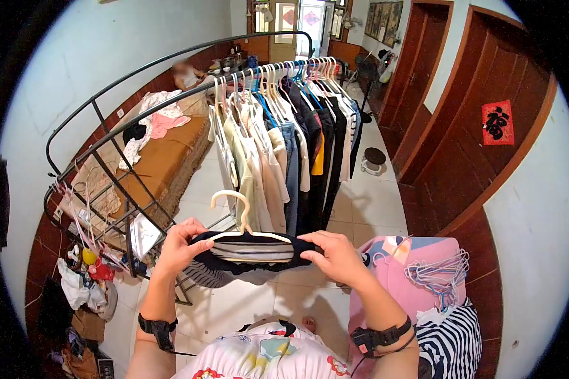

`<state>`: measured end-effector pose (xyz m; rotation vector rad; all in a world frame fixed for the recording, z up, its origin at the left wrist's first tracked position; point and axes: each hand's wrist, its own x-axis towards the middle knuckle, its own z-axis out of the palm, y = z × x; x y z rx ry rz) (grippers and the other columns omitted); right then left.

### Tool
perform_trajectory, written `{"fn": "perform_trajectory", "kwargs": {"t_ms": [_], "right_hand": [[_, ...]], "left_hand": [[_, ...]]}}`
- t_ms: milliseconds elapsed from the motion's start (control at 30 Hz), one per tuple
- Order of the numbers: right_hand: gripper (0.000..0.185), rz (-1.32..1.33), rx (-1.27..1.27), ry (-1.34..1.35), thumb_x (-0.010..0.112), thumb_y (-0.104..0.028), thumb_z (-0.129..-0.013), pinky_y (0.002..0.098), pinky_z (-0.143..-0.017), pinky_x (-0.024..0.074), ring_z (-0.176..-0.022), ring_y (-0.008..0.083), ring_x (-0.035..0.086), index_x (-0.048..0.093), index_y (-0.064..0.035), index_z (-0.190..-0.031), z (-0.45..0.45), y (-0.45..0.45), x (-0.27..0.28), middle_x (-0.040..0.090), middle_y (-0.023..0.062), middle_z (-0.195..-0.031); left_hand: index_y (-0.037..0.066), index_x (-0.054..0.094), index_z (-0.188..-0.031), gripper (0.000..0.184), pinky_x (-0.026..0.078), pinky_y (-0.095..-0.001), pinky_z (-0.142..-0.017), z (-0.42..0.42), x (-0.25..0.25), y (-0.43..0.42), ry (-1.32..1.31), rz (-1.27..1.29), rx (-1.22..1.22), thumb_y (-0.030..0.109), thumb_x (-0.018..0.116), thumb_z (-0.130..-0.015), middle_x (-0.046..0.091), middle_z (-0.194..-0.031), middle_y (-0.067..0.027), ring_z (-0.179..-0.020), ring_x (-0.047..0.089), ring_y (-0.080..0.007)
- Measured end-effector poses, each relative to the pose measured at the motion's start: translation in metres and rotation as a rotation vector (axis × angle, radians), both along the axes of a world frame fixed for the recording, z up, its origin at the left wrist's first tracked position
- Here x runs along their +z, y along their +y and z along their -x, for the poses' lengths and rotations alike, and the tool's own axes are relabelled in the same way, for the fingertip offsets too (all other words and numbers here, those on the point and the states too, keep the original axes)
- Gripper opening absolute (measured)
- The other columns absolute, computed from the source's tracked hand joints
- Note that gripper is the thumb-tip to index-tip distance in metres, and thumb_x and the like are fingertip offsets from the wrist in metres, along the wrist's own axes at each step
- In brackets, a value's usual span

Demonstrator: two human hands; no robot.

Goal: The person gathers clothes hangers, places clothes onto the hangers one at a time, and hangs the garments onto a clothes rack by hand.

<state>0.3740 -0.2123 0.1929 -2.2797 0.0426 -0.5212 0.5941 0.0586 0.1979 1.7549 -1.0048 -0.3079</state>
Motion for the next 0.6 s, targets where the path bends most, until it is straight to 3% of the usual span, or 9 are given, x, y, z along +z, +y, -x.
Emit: {"fn": "perform_trajectory", "kwargs": {"t_ms": [67,233,267,300,400,533,600], "right_hand": [[0.018,-0.060,-0.047,-0.007,0.069,-0.006,-0.078,0.0317,-0.067,0.0488,-0.072,0.0256,0.063,0.068,-0.0012,-0.096,-0.006,0.007,0.001,0.065,0.0134,-0.079],[0.017,-0.072,-0.057,0.027,0.067,-0.004,-0.077,0.0302,-0.066,0.0478,-0.070,0.0232,0.062,0.068,0.0004,-0.094,-0.011,0.015,0.002,0.064,0.0134,-0.078],[0.017,-0.074,-0.068,0.006,0.068,-0.004,-0.077,0.0301,-0.066,0.0477,-0.070,0.0231,0.062,0.068,0.0005,-0.093,-0.011,0.015,0.002,0.064,0.0134,-0.078],[0.018,-0.075,-0.078,-0.017,0.068,-0.005,-0.077,0.0301,-0.066,0.0477,-0.070,0.0230,0.062,0.068,0.0007,-0.093,-0.011,0.013,0.002,0.064,0.0134,-0.078],[0.017,-0.076,-0.109,-0.015,0.068,-0.005,-0.076,0.0299,-0.066,0.0479,-0.070,0.0220,0.063,0.068,0.0010,-0.092,-0.007,0.001,0.007,0.065,0.0130,-0.079],[0.017,-0.113,-0.118,-0.043,0.068,-0.006,-0.077,0.0294,-0.067,0.0483,-0.072,0.0200,0.064,0.068,0.0009,-0.093,-0.004,-0.020,0.006,0.067,0.0122,-0.080],[0.018,-0.124,-0.122,-0.049,0.068,-0.008,-0.078,0.0285,-0.069,0.0487,-0.073,0.0203,0.065,0.068,0.0007,-0.094,-0.003,-0.028,0.008,0.068,0.0118,-0.082]], "left_hand": [[0.000,0.071,-0.090,0.018,0.040,-0.0263,-0.063,-0.005,-0.001,0.000,-0.031,0.038,0.006,0.010,0.075,-0.076,0.057,-0.076,-0.0038,-0.072,0.051,-0.0131],[-0.001,0.071,-0.089,0.014,0.045,-0.0269,-0.072,-0.004,-0.001,-0.013,-0.097,0.138,0.020,0.008,0.071,-0.078,0.062,-0.082,-0.0060,-0.080,0.058,-0.0169],[0.001,0.070,-0.099,0.022,0.046,-0.0295,-0.081,-0.004,-0.001,-0.015,-0.164,0.138,-0.032,0.011,0.070,-0.080,0.064,-0.094,-0.0083,-0.091,0.060,-0.0212],[0.001,0.070,-0.099,0.022,0.046,-0.0295,-0.081,-0.002,0.001,-0.017,-0.160,0.135,-0.031,0.011,0.070,-0.080,0.064,-0.094,-0.0083,-0.091,0.060,-0.0212],[0.006,0.060,-0.124,0.044,0.042,-0.0348,-0.094,-0.003,0.008,-0.022,-0.360,0.197,0.040,0.017,0.067,-0.081,0.059,-0.116,-0.0135,-0.107,0.056,-0.0281],[0.006,0.063,-0.118,0.041,0.044,-0.0355,-0.090,-0.013,-0.001,-0.032,-0.472,0.104,0.120,0.018,0.069,-0.080,0.063,-0.109,-0.0115,-0.103,0.057,-0.0279],[0.004,0.067,-0.108,0.031,0.046,-0.0328,-0.080,-0.010,0.002,-0.038,-0.465,-0.124,0.071,0.013,0.070,-0.079,0.066,-0.093,-0.0087,-0.091,0.061,-0.0230]]}}
